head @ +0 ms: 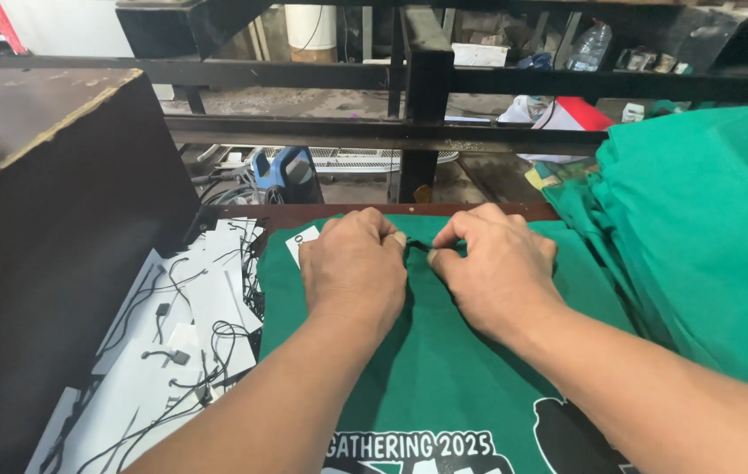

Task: The person attaches a white tag to the collar of a green t-shirt using a black plastic clip. They then pick up another t-shirt from a stack and repeat the process of attaching a tag to its collar.

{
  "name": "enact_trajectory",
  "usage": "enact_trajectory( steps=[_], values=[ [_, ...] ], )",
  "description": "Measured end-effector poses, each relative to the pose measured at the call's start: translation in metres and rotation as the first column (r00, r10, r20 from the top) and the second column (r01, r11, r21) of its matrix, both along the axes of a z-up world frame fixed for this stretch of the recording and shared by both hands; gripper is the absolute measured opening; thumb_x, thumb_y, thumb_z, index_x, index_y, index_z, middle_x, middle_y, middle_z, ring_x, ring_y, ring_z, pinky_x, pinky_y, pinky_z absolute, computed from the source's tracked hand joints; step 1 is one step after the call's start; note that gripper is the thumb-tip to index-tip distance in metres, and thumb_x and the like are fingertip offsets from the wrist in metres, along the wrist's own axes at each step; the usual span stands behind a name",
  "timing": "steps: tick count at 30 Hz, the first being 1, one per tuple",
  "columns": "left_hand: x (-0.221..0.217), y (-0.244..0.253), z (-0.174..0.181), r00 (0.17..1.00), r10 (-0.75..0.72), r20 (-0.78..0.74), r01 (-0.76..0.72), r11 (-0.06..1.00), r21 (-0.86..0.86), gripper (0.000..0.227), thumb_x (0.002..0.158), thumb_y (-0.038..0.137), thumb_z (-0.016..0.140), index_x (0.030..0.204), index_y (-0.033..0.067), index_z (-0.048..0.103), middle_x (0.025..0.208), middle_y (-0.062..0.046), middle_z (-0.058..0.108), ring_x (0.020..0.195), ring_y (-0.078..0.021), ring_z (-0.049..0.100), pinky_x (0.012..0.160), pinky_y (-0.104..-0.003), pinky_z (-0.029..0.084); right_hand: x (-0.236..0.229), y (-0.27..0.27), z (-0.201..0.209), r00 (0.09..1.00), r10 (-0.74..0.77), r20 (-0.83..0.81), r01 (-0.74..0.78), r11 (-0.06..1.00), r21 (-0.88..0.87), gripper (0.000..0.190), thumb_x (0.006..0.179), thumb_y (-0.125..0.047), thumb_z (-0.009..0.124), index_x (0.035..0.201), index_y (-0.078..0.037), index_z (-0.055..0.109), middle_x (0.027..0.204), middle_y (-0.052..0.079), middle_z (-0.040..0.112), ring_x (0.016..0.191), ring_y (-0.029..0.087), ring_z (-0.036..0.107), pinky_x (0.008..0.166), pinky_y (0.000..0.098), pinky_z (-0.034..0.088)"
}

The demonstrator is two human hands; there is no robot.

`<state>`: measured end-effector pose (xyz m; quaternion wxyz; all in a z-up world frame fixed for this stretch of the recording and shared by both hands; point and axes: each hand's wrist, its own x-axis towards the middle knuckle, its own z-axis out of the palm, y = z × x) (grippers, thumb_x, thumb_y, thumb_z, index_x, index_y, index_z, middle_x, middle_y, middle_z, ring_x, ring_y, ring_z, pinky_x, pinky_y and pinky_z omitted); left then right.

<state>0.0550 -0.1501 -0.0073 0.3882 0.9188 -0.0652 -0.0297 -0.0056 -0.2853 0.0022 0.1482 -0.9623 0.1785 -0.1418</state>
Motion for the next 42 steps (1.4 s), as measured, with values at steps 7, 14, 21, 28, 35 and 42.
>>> enact_trajectory(
  steps=[7, 14, 21, 28, 35, 42],
  values=[
    [-0.001, -0.001, 0.0, 1.0, 0.005, -0.012, -0.004, 0.999, 0.034, 0.014, 0.102, 0.034, 0.059, 0.1, 0.0254, 0.071, 0.115, -0.003, 0.062, 0.131, -0.0407, 0.052, 0.113, -0.05, 0.044, -0.001, 0.004, 0.002, 0.999, -0.017, -0.032, 0.017, 1.0, 0.001, 0.019, 0.086, -0.043, 0.059, 0.092, -0.033, 0.074, 0.119, -0.013, 0.066, 0.127, 0.021, 0.057, 0.11, 0.0439, 0.046],
    [0.001, -0.002, 0.0, 1.0, 0.014, 0.014, -0.014, 0.999, 0.033, 0.015, 0.101, 0.032, 0.059, 0.098, 0.0248, 0.071, 0.11, -0.004, 0.062, 0.127, -0.0418, 0.054, 0.112, -0.05, 0.045, 0.004, -0.001, -0.004, 0.999, 0.042, -0.011, -0.042, 0.999, -0.019, 0.016, 0.088, -0.039, 0.059, 0.09, -0.031, 0.073, 0.119, -0.009, 0.067, 0.124, 0.025, 0.059, 0.107, 0.0481, 0.046],
    [0.0, -0.001, -0.002, 0.999, 0.009, 0.04, -0.01, 1.0, 0.03, 0.014, 0.101, 0.033, 0.06, 0.097, 0.0255, 0.071, 0.107, -0.002, 0.063, 0.126, -0.0421, 0.056, 0.112, -0.049, 0.044, 0.005, -0.002, 0.001, 0.998, 0.041, -0.045, -0.042, 0.999, -0.023, 0.017, 0.086, -0.039, 0.059, 0.086, -0.029, 0.073, 0.118, -0.009, 0.068, 0.121, 0.026, 0.062, 0.102, 0.0492, 0.049],
    [-0.002, 0.0, -0.001, 0.999, -0.001, 0.049, 0.001, 1.0, 0.006, 0.014, 0.102, 0.029, 0.06, 0.096, 0.0239, 0.072, 0.107, -0.004, 0.064, 0.125, -0.0428, 0.057, 0.11, -0.051, 0.046, 0.008, -0.003, 0.008, 0.992, 0.03, -0.125, -0.03, 1.0, 0.009, 0.018, 0.09, -0.037, 0.056, 0.087, -0.027, 0.07, 0.119, -0.006, 0.067, 0.122, 0.028, 0.062, 0.104, 0.0505, 0.047],
    [-0.003, 0.0, 0.002, 1.0, 0.007, 0.015, -0.007, 1.0, -0.022, 0.015, 0.101, 0.026, 0.059, 0.096, 0.0242, 0.073, 0.109, -0.004, 0.062, 0.126, -0.0413, 0.055, 0.107, -0.051, 0.048, 0.015, -0.005, 0.005, 0.991, -0.003, -0.133, 0.013, 0.998, 0.069, 0.022, 0.088, -0.038, 0.053, 0.085, -0.027, 0.072, 0.118, -0.005, 0.069, 0.123, 0.03, 0.063, 0.101, 0.0503, 0.05],
    [-0.004, 0.002, 0.0, 1.0, -0.003, 0.031, 0.005, 0.999, -0.047, 0.016, 0.1, 0.024, 0.057, 0.095, 0.0228, 0.073, 0.111, -0.006, 0.062, 0.126, -0.0429, 0.055, 0.104, -0.05, 0.05, -0.002, 0.013, 0.006, 1.0, 0.017, -0.025, -0.017, 0.999, 0.029, 0.024, 0.086, -0.038, 0.058, 0.105, -0.035, 0.071, 0.124, -0.006, 0.065, 0.128, 0.028, 0.059, 0.11, 0.0484, 0.046]
  ],
)
